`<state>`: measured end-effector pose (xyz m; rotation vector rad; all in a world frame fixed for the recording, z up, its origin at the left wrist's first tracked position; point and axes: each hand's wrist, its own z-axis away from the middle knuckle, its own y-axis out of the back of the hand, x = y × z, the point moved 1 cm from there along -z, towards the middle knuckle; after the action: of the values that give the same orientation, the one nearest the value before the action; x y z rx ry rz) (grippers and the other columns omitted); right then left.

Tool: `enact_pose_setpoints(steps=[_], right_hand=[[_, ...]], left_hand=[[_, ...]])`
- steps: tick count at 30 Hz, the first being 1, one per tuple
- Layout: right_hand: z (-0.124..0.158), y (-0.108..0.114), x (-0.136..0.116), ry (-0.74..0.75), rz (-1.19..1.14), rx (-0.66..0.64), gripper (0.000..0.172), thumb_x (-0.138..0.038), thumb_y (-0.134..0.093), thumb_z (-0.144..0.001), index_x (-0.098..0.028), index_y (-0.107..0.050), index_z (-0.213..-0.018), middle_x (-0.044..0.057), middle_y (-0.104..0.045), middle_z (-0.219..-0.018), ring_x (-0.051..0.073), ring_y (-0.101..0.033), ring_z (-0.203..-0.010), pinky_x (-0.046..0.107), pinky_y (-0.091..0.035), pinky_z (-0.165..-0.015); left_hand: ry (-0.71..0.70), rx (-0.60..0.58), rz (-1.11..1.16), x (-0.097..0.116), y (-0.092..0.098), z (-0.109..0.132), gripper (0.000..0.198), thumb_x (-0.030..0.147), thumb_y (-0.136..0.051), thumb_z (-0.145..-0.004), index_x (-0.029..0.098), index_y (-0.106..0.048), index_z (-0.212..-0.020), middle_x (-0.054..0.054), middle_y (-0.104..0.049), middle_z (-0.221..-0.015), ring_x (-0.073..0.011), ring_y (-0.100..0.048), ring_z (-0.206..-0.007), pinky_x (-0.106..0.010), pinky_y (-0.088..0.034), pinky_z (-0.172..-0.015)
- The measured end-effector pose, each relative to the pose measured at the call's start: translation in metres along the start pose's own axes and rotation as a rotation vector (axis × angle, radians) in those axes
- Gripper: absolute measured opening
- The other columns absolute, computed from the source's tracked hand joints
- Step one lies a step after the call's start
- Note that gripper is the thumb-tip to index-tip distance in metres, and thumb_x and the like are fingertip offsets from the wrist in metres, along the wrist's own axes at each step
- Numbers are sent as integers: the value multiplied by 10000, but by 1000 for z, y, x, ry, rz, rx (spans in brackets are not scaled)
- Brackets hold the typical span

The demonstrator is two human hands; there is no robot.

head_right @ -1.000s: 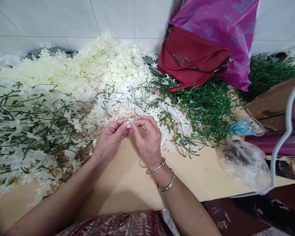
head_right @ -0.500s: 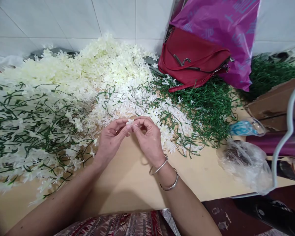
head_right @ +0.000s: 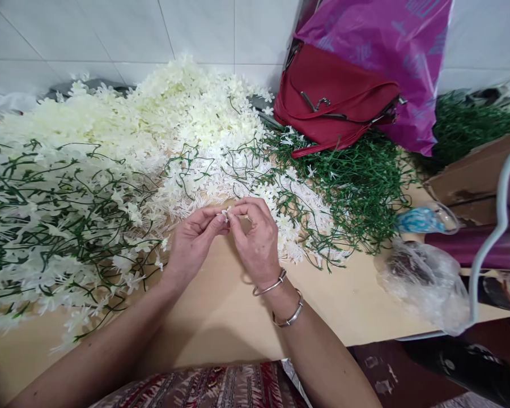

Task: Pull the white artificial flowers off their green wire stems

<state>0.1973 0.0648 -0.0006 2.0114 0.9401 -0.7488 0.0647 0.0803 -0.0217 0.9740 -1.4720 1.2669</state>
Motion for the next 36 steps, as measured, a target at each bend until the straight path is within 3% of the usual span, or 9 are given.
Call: enact_pose_setpoints(steps=[4, 9, 13, 16, 21, 24, 29, 32, 36], right_hand=[[1, -2, 2, -25, -53, -51, 110, -157, -646, -940, -239, -693, -883, 49, -697, -1015, 217, -671, -1006, 409, -542, -949], [0, 0, 10, -213, -255, -58, 50, -191, -693, -903, -241, -692, -907, 45, -689, -1055, 206, -668, -1010, 391, -548, -937], [-3, 2, 19, -402, -457, -162, 204, -223, -743, -844, -239, -699, -1043, 59, -715, -1127, 188, -686, -926, 354, -572, -828], [-5, 5, 19, -388, -429, -168, 48, -247, -739, -859, -210, -728, -887, 80, -728, -1144, 205, -695, -979, 369, -565, -860], [-5, 7, 16, -320, -382, -89, 51, -244, -702, -908, -217, -688, -866, 68, -760, -1052, 225, -700, -1042, 412, -520, -972], [-5, 10, 13, -310, -318, -77, 74, -267, -686, -925, -228, -650, -873, 44, -748, -947, 214, -694, -925, 384, -527, -884], [-7, 15, 6, -246, -207, -72, 99, -237, -655, -936, -232, -622, -842, 12, -696, -834, 193, -658, -809, 343, -498, -785], [-8, 18, 6, -224, -195, -55, 92, -236, -647, -935, -230, -611, -851, 11, -685, -836, 196, -653, -809, 347, -492, -785], [-8, 18, 9, -211, -194, -55, 85, -245, -636, -942, -228, -603, -865, 13, -672, -843, 200, -651, -816, 354, -491, -790]], left_hand=[[-19, 9, -5, 0, 0, 1, 215, 327, -738, -936, 185, -786, -1091, -51, -802, -977, -147, -713, -841, -272, -597, -810], [-45, -18, -2, 0, -1, 1, 174, 329, -758, -917, 201, -795, -1030, -27, -796, -911, -141, -719, -800, -282, -613, -799], [-128, -54, -107, 0, -3, 5, 172, 322, -710, -958, 214, -771, -1077, -43, -788, -997, -168, -736, -918, -337, -608, -916], [-125, -68, -188, 1, -6, 10, 229, 336, -651, -1001, 229, -703, -1196, -87, -764, -1167, -209, -730, -1072, -392, -586, -1002], [-120, -37, -293, 17, -5, 10, 278, 334, -618, -1019, 236, -577, -1276, -129, -684, -1351, -237, -724, -1152, -407, -589, -1016], [-204, -9, -529, 41, 7, -1, 297, 284, -615, -1006, 212, -564, -1290, -140, -674, -1344, -234, -737, -1111, -373, -609, -945], [-398, 51, -1158, 81, 29, -26, 182, 190, -559, -1000, 184, -680, -1136, -122, -694, -1302, -253, -705, -1058, -402, -562, -939], [-347, -39, -1417, 83, 35, -35, 189, 157, -546, -995, 176, -718, -1072, -104, -730, -1203, -261, -710, -997, -383, -537, -889], [-271, -180, -1599, 67, 33, -40, 182, 179, -565, -998, 173, -719, -1093, -113, -721, -1184, -274, -706, -989, -362, -521, -817]])
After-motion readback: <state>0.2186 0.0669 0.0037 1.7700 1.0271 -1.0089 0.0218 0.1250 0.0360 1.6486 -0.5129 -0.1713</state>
